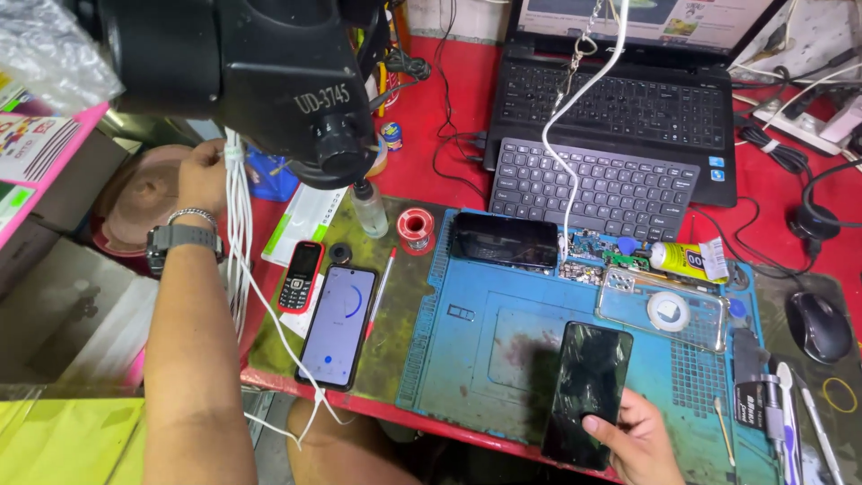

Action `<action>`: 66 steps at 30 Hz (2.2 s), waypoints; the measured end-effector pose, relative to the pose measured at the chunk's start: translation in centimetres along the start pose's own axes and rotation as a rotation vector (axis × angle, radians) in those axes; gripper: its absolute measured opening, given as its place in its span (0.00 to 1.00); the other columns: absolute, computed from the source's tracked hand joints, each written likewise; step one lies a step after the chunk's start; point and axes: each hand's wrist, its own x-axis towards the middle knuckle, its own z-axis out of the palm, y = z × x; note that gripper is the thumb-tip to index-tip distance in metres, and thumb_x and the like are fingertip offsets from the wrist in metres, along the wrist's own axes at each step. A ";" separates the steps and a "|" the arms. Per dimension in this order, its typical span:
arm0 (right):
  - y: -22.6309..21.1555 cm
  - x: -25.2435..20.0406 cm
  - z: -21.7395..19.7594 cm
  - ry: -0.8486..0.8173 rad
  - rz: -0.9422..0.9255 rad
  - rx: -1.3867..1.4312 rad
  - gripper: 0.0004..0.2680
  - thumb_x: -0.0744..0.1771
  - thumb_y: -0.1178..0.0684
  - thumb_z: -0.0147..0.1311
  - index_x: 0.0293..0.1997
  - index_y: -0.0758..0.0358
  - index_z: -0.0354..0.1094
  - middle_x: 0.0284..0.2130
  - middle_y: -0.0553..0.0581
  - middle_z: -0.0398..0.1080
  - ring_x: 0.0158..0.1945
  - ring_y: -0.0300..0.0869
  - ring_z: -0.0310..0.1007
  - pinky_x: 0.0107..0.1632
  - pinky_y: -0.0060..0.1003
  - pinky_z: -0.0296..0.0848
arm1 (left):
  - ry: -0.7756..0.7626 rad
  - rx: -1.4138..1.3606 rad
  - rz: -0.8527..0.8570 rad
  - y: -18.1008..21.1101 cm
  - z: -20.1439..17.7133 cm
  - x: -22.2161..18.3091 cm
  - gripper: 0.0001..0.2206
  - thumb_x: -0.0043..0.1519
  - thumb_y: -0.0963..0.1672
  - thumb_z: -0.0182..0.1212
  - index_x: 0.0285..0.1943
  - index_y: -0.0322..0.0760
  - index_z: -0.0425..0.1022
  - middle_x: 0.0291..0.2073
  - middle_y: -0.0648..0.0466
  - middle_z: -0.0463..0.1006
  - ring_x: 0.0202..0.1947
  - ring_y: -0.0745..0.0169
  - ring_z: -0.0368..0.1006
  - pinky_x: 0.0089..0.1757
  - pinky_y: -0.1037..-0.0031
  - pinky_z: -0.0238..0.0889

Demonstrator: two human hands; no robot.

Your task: A person is repairing a mobile phone at a workbench, involving refilling a wax pen and using it to place small components or adhesive during assembly.

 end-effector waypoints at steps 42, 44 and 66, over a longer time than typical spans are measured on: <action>1.2 0.1 -0.9 -0.133 -0.017 -0.029 0.10 0.61 0.63 0.67 0.44 0.75 0.76 0.30 0.62 0.80 0.32 0.44 0.75 0.36 0.39 0.74 | -0.064 -0.200 -0.232 3.3 -1.1 -3.3 0.09 0.65 0.37 0.51 0.39 0.43 0.77 0.25 0.54 0.77 0.25 0.66 0.73 0.29 0.76 0.69; 0.9 0.0 -0.7 -0.132 -0.017 -0.040 0.10 0.61 0.64 0.66 0.44 0.75 0.77 0.29 0.61 0.80 0.32 0.44 0.75 0.36 0.39 0.74 | -0.061 -0.204 -0.213 2.4 -1.0 -2.8 0.09 0.64 0.37 0.52 0.39 0.42 0.77 0.26 0.55 0.77 0.25 0.67 0.73 0.30 0.76 0.70; -1.3 0.2 0.7 -0.283 -0.205 -0.220 0.05 0.63 0.57 0.67 0.35 0.65 0.74 0.23 0.47 0.70 0.25 0.32 0.64 0.30 0.27 0.63 | 0.454 0.280 0.576 -10.9 -3.7 -1.8 0.10 0.73 0.35 0.54 0.48 0.29 0.84 0.44 0.43 0.85 0.46 0.46 0.82 0.47 0.60 0.72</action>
